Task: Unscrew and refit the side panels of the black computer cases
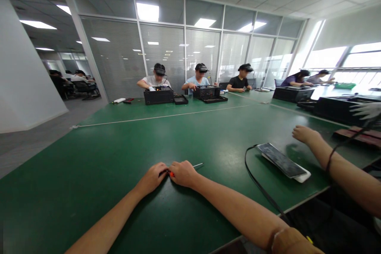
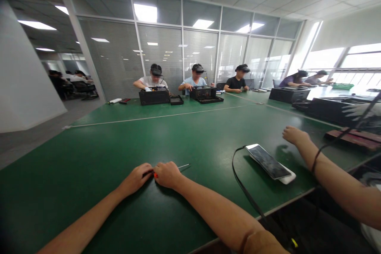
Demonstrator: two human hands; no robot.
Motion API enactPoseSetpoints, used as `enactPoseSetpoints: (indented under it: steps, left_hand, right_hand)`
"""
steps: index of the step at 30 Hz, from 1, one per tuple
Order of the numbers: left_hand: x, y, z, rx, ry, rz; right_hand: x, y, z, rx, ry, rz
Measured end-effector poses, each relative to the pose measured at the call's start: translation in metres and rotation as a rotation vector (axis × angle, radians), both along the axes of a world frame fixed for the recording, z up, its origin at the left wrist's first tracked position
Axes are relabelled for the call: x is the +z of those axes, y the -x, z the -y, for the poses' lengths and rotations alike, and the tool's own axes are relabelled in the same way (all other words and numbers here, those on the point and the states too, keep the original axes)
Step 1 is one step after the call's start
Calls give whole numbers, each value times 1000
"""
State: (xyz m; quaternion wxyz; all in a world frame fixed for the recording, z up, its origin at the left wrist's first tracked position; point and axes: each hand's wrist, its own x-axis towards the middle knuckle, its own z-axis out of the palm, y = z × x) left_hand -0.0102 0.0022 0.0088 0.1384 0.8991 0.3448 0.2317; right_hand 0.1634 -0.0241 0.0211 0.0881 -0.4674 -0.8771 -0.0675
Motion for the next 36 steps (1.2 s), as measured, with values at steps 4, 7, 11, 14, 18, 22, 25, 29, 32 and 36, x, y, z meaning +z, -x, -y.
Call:
enactPoseSetpoints:
  steps: [4,7,11,14,18,22,25,29,32,36]
  left_hand:
    - [-2,1,-1,2,-10,-4]
    - [-2,0,-1,5,-11,-7]
    - [0,0,0,6,-17,-12]
    - [-1,0,-1,3,-19,-15]
    - [-3,1,-2,6,-23,-21]
    - [-3,1,-2,8,-31,-21]
    - [-2,1,-2,12,-26,-20]
    - [-2,1,-1,8,-25,-19]
    - [-2,0,-1,12,-27,-17]
    - [-1,0,0,14,-17,-15]
  right_hand:
    - [-1,0,-1,-1,-4,-1]
    - [-3,-1,-2,1,-23,0]
    - [-4,0,-2,5,-26,-4]
    - [-4,0,-2,5,-18,-6]
    - [-5,0,-2,6,-19,-5]
    - [-7,-1,-3,11,-23,-3]
    - [-7,-1,-4,19,-37,-9]
    - [-7,-1,-3,15,-38,-10]
    - [-6,-1,-3,10,-32,-3]
    - [-4,0,-2,10,-31,1]
